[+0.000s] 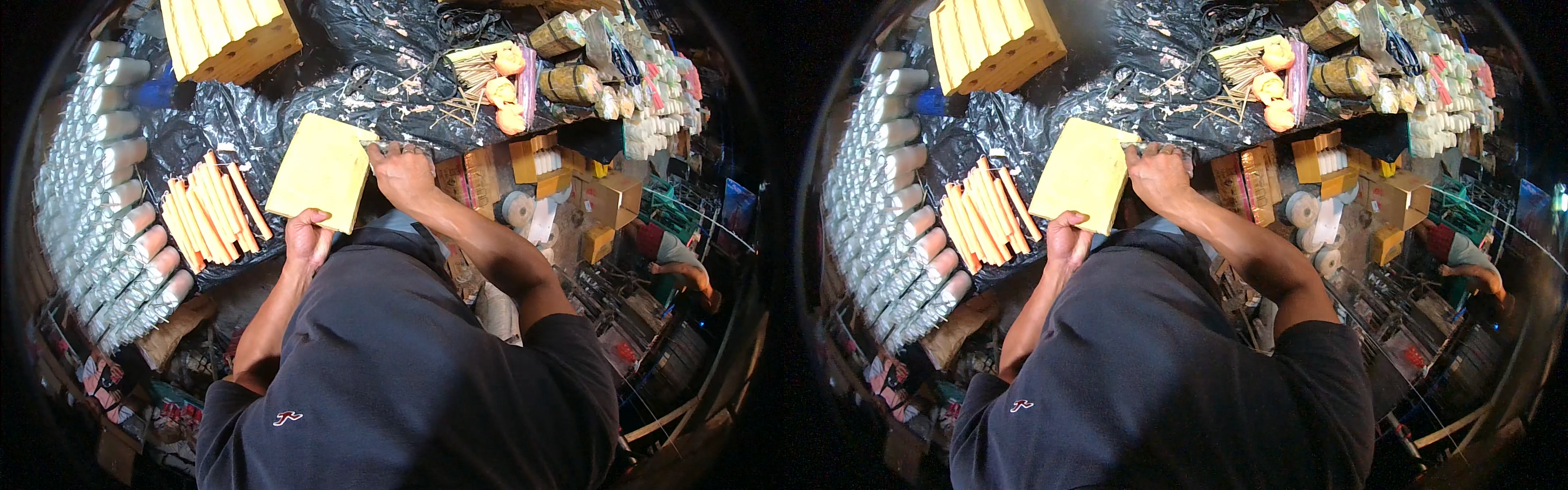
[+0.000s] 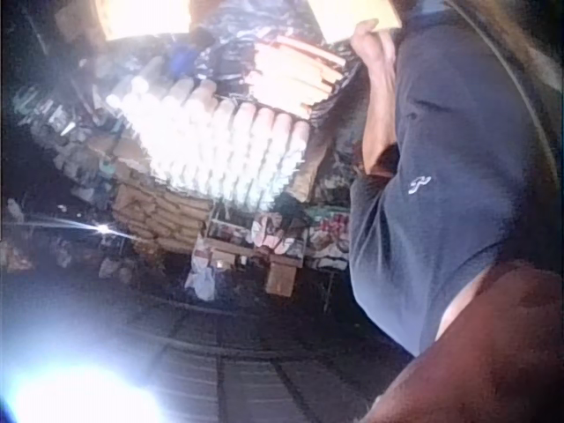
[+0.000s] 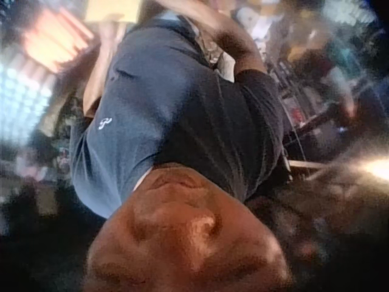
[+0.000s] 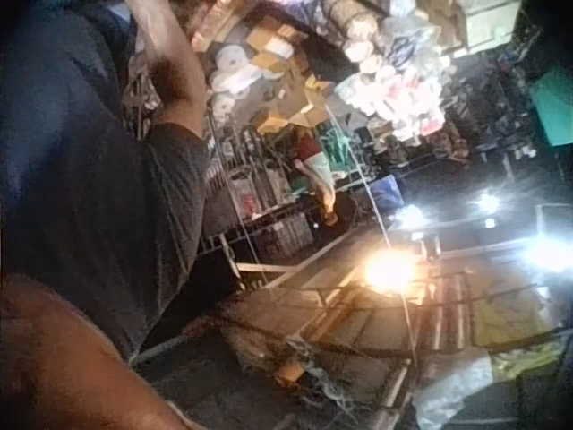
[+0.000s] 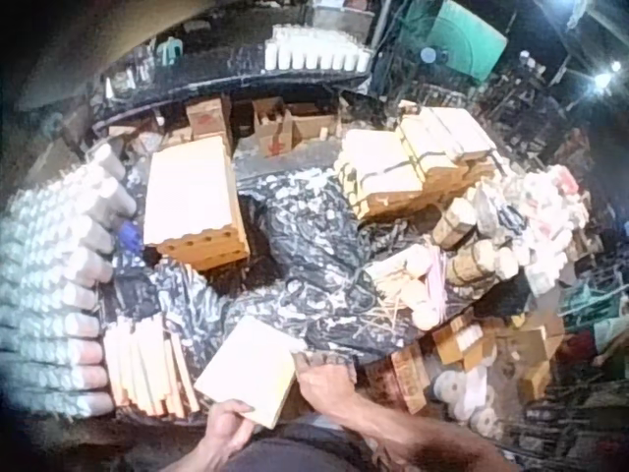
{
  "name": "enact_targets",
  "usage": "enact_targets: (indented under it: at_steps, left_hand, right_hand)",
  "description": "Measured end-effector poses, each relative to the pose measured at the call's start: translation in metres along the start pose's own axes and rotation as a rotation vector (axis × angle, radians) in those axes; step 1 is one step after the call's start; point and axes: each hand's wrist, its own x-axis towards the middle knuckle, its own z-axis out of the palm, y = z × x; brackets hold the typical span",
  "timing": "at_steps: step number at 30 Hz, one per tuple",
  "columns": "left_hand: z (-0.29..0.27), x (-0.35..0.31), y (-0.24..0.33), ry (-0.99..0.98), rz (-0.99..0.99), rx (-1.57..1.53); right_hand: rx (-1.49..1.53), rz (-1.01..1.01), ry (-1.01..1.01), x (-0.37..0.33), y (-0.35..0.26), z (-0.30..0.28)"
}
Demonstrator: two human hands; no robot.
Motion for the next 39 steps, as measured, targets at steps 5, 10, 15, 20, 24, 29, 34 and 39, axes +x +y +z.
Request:
enact_targets:
  at_steps: [5,10,15,20,24,29,34,39]
  left_hand:
    - [-0.01,0.002,-0.005,0.006,-0.009,0.012]
    - [-0.01,0.001,-0.006,-0.027,0.0,0.006]
    - [-0.015,0.005,-0.008,-0.038,-0.002,-0.005]
    - [-0.012,0.006,-0.007,-0.05,0.002,-0.031]
    - [-0.014,0.003,-0.008,-0.053,0.008,-0.026]
    - [-0.008,0.001,-0.007,-0.037,0.035,-0.042]
    - [-0.01,0.003,-0.005,-0.034,-0.019,-0.038]
    - [-0.01,0.003,-0.006,-0.036,0.011,-0.02]
  right_hand:
    - [-0.062,0.033,-0.061,0.008,-0.004,0.007]
    - [-0.028,0.002,-0.04,0.01,-0.005,0.011]
    - [-0.073,0.031,-0.086,0.012,-0.011,0.004]
    - [0.038,0.047,-0.073,0.021,0.0,0.013]
    - [0.039,0.051,-0.089,0.018,-0.01,0.014]
    - [0.05,0.072,-0.083,0.019,-0.012,0.014]
    - [0.086,0.057,-0.104,0.026,-0.004,0.017]
    - [0.082,0.055,-0.142,0.023,-0.008,0.011]
